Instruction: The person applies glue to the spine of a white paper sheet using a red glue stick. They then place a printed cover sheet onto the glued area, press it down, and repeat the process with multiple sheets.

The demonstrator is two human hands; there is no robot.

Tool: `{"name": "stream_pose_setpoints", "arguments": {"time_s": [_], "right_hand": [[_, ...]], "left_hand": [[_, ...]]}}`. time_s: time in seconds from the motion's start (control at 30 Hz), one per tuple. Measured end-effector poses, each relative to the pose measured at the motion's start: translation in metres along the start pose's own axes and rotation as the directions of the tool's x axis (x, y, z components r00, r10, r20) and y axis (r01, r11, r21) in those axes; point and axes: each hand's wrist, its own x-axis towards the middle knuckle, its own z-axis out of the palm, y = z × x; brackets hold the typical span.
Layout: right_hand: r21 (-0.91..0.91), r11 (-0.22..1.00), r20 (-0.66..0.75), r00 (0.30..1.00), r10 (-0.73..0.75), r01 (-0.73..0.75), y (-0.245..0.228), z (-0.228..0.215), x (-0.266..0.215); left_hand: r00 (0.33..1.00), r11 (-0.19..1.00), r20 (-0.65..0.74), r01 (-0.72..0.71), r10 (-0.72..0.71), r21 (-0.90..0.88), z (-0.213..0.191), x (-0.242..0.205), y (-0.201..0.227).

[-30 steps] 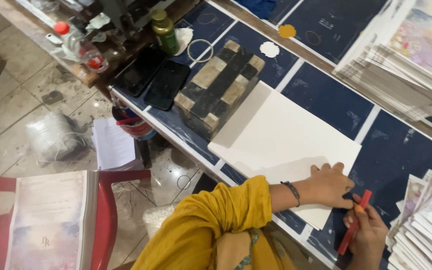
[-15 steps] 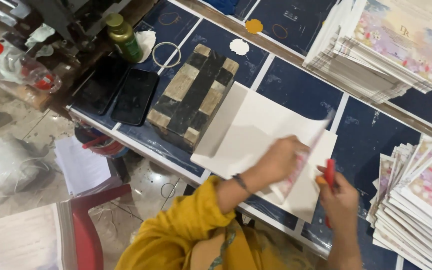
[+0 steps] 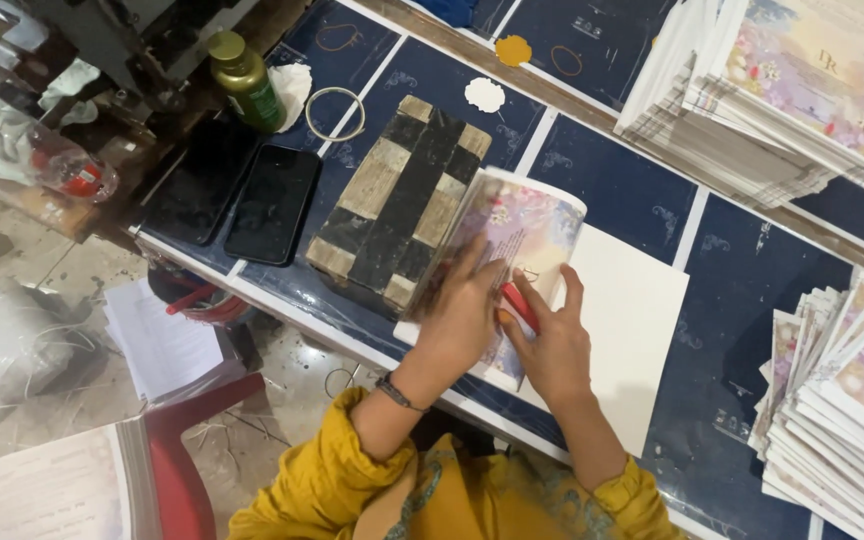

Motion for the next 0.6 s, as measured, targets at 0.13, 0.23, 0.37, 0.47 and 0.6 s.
{"name": "stream_pose_setpoints", "arguments": {"time_s": [0.13, 0.23, 0.37, 0.47, 0.6], "right_hand": [[-0.098, 0.995, 0.009, 1.0, -0.001, 0.002, 0.01, 0.019, 0.007], [-0.176, 0.983, -0.004, 0.999, -0.051, 0.05, 0.011, 0.025, 0.006], [-0.225, 0.972, 0.035, 0.998, -0.06, 0.067, 0.017, 0.027, 0.009], [-0.269, 0.96, 0.06, 0.996, -0.064, 0.078, 0.008, 0.018, 0.01], [-0.296, 0.951, 0.255, 0.967, -0.016, 0.093, 0.003, 0.003, 0.011]], "left_hand": [[0.998, 0.984, -0.041, -0.047, 0.04, -0.172, 0.028, 0.005, -0.021], [0.994, 0.96, -0.097, -0.074, 0.049, -0.269, 0.035, 0.012, -0.018], [0.997, 0.96, -0.058, -0.056, 0.041, -0.275, 0.048, 0.019, -0.03], [0.997, 0.97, -0.05, -0.062, 0.052, -0.235, 0.062, 0.02, -0.049], [0.994, 0.988, -0.058, -0.101, 0.094, -0.12, 0.063, 0.018, -0.058]]}}
